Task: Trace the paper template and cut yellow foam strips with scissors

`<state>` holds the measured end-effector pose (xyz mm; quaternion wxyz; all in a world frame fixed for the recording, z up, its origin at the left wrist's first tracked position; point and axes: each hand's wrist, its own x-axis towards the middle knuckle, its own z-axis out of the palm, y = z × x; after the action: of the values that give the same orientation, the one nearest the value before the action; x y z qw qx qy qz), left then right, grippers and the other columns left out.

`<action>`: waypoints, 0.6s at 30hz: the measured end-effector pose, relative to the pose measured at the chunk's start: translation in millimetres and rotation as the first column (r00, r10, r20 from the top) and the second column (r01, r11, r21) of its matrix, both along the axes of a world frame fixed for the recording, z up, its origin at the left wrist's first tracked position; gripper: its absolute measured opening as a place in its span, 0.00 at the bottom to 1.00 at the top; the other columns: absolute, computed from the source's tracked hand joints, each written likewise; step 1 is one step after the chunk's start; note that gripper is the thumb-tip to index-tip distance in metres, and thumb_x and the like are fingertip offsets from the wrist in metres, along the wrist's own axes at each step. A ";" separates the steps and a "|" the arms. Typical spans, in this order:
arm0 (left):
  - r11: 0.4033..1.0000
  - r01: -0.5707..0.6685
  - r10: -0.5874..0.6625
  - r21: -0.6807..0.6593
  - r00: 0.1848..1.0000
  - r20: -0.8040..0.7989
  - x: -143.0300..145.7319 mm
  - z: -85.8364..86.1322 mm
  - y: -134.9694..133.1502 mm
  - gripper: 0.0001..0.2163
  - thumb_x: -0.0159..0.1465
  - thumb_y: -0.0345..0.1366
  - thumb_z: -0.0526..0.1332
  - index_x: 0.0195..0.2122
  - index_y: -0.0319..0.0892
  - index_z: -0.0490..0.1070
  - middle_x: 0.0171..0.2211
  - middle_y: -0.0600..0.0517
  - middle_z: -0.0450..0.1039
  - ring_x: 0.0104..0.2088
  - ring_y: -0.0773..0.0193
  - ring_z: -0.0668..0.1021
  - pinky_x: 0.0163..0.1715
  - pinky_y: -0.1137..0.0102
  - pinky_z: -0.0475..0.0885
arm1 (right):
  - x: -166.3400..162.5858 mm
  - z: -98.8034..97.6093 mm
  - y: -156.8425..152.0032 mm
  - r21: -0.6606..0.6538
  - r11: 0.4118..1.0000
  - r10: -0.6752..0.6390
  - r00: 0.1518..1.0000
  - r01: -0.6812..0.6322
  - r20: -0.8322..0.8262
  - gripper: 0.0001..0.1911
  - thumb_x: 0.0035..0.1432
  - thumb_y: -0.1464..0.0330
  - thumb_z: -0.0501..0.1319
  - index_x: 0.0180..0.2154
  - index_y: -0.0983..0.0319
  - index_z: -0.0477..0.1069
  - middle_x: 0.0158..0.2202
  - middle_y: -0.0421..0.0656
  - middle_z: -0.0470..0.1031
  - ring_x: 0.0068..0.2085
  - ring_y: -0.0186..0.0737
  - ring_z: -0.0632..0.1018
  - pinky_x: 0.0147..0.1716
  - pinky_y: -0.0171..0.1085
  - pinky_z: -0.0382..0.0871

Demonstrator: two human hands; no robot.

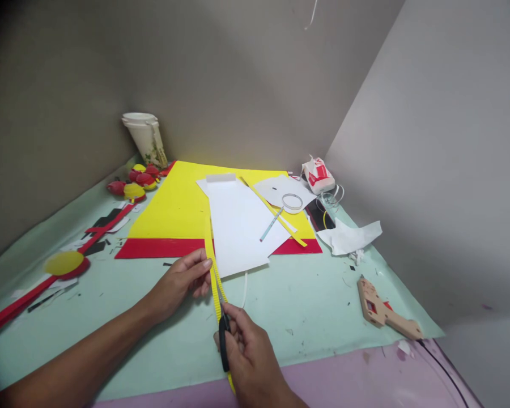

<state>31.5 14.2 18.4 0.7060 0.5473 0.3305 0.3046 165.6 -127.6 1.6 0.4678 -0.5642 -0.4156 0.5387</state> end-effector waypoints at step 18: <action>0.999 -0.038 0.038 0.014 0.999 -0.003 -0.1 0.8 -0.1 0.11 0.64 0.41 0.57 0.27 0.42 0.62 0.19 0.58 0.67 0.17 0.72 0.68 0.18 0.75 0.60 | -0.3 2.1 -1.0 -0.009 1.000 -0.007 1.000 0.007 -0.001 0.22 0.59 0.58 0.59 0.51 0.62 0.71 0.26 0.36 0.61 0.26 0.32 0.61 0.26 0.32 0.57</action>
<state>31.4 14.1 19.2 0.6957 0.5465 0.3397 0.3193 165.3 -128.6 3.8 0.4672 -0.5673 -0.4109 0.5395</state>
